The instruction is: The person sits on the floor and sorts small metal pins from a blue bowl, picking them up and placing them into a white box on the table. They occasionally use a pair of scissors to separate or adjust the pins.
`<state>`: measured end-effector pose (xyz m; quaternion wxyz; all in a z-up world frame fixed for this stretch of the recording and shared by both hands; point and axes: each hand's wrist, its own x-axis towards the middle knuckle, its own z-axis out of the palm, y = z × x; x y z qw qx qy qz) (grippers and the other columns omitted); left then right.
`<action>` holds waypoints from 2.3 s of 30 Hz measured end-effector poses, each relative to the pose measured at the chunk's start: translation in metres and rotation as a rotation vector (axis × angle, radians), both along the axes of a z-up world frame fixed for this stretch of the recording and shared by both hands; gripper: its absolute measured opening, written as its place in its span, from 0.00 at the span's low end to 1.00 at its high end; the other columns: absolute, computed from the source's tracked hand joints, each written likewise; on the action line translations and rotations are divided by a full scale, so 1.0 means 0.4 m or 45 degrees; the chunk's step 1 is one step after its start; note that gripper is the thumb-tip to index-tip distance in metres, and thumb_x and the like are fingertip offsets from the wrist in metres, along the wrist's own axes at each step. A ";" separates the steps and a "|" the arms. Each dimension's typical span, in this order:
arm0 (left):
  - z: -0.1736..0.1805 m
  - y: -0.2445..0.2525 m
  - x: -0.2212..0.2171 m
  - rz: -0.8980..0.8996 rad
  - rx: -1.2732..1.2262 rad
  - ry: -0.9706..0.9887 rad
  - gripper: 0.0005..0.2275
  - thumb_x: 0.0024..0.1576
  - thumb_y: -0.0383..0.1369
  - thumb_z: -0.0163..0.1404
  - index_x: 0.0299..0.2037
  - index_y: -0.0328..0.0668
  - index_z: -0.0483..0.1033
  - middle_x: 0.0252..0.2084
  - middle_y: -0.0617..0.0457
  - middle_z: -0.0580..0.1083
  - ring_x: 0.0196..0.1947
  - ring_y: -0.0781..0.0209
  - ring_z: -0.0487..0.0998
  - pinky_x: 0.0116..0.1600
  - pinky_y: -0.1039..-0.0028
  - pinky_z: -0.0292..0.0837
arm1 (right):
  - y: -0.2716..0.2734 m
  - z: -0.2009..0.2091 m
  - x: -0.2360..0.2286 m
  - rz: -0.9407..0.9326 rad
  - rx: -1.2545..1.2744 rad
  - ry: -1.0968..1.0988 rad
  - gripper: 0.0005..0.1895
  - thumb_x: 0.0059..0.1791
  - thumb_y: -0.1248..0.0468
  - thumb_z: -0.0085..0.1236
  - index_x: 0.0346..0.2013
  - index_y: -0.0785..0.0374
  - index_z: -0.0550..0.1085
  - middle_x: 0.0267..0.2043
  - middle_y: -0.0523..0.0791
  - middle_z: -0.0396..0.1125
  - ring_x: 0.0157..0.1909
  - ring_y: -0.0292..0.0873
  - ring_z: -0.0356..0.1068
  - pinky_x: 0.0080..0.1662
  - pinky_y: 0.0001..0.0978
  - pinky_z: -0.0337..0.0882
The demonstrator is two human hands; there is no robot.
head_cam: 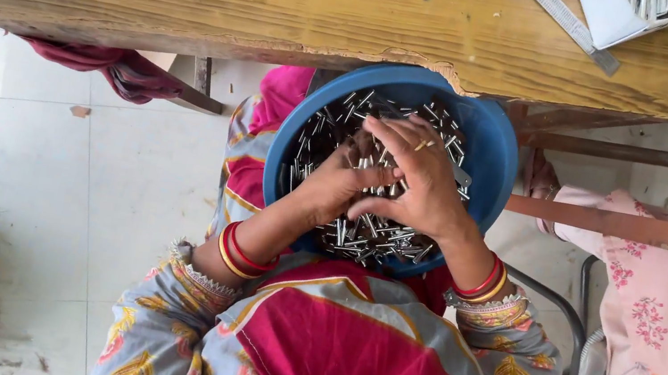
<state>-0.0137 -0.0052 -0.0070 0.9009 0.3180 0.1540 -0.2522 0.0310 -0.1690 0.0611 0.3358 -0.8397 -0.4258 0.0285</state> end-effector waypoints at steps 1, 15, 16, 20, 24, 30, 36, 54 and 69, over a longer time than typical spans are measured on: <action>0.003 -0.003 0.001 0.004 -0.006 -0.003 0.34 0.54 0.22 0.58 0.71 0.39 0.57 0.61 0.51 0.69 0.60 0.58 0.73 0.48 0.70 0.78 | 0.004 0.030 0.003 0.004 -0.006 -0.003 0.56 0.38 0.48 0.77 0.73 0.61 0.58 0.66 0.44 0.67 0.67 0.50 0.67 0.73 0.55 0.57; -0.049 0.019 0.023 0.190 -0.243 0.102 0.16 0.62 0.29 0.52 0.59 0.38 0.69 0.45 0.50 0.78 0.43 0.57 0.80 0.43 0.66 0.78 | 0.034 0.100 -0.030 -0.178 0.291 -0.427 0.16 0.39 0.60 0.71 0.39 0.60 0.80 0.46 0.46 0.71 0.44 0.49 0.71 0.46 0.37 0.73; -0.047 0.017 0.023 0.192 -0.244 0.108 0.16 0.62 0.29 0.52 0.59 0.38 0.69 0.45 0.50 0.78 0.43 0.57 0.80 0.43 0.66 0.78 | 0.027 0.073 -0.037 -0.177 0.289 -0.421 0.16 0.39 0.60 0.71 0.39 0.60 0.80 0.46 0.46 0.71 0.44 0.49 0.71 0.46 0.37 0.73; -0.027 0.015 0.049 0.302 -0.502 0.145 0.07 0.61 0.29 0.49 0.47 0.41 0.71 0.43 0.46 0.77 0.47 0.51 0.82 0.53 0.60 0.80 | -0.053 -0.051 -0.034 0.125 0.201 -0.375 0.14 0.45 0.62 0.71 0.45 0.56 0.83 0.45 0.40 0.70 0.45 0.43 0.72 0.50 0.38 0.76; -0.049 0.034 0.041 0.465 -0.266 0.209 0.07 0.62 0.29 0.50 0.48 0.40 0.72 0.43 0.46 0.77 0.45 0.50 0.81 0.54 0.58 0.79 | -0.100 -0.054 -0.010 -0.176 -0.030 0.199 0.12 0.48 0.57 0.70 0.47 0.47 0.83 0.45 0.36 0.75 0.46 0.37 0.77 0.50 0.33 0.77; -0.023 -0.011 0.002 0.189 -0.086 0.010 0.13 0.61 0.26 0.52 0.56 0.38 0.73 0.50 0.49 0.77 0.50 0.57 0.80 0.56 0.61 0.77 | 0.002 0.041 -0.002 0.061 0.086 -0.069 0.49 0.37 0.51 0.76 0.67 0.64 0.64 0.67 0.55 0.62 0.68 0.59 0.63 0.66 0.50 0.65; 0.029 0.029 0.006 0.197 -0.287 0.009 0.13 0.61 0.27 0.48 0.55 0.40 0.73 0.49 0.48 0.78 0.48 0.53 0.80 0.50 0.58 0.80 | -0.003 0.080 -0.011 0.026 0.149 -0.272 0.29 0.43 0.57 0.74 0.57 0.56 0.74 0.63 0.46 0.66 0.66 0.55 0.66 0.66 0.49 0.67; 0.021 0.034 0.038 0.394 -0.462 0.037 0.10 0.62 0.32 0.45 0.50 0.40 0.73 0.50 0.46 0.79 0.51 0.53 0.81 0.53 0.58 0.82 | 0.013 0.139 0.042 -0.232 0.203 -0.686 0.10 0.46 0.65 0.71 0.42 0.56 0.81 0.58 0.44 0.68 0.62 0.51 0.67 0.63 0.45 0.70; -0.037 0.025 -0.043 -0.091 -0.090 -0.120 0.22 0.59 0.20 0.53 0.63 0.32 0.64 0.54 0.45 0.73 0.52 0.56 0.78 0.50 0.66 0.81 | 0.053 0.103 -0.037 0.262 -0.045 -0.134 0.50 0.36 0.54 0.76 0.69 0.57 0.62 0.66 0.54 0.63 0.67 0.57 0.63 0.65 0.48 0.67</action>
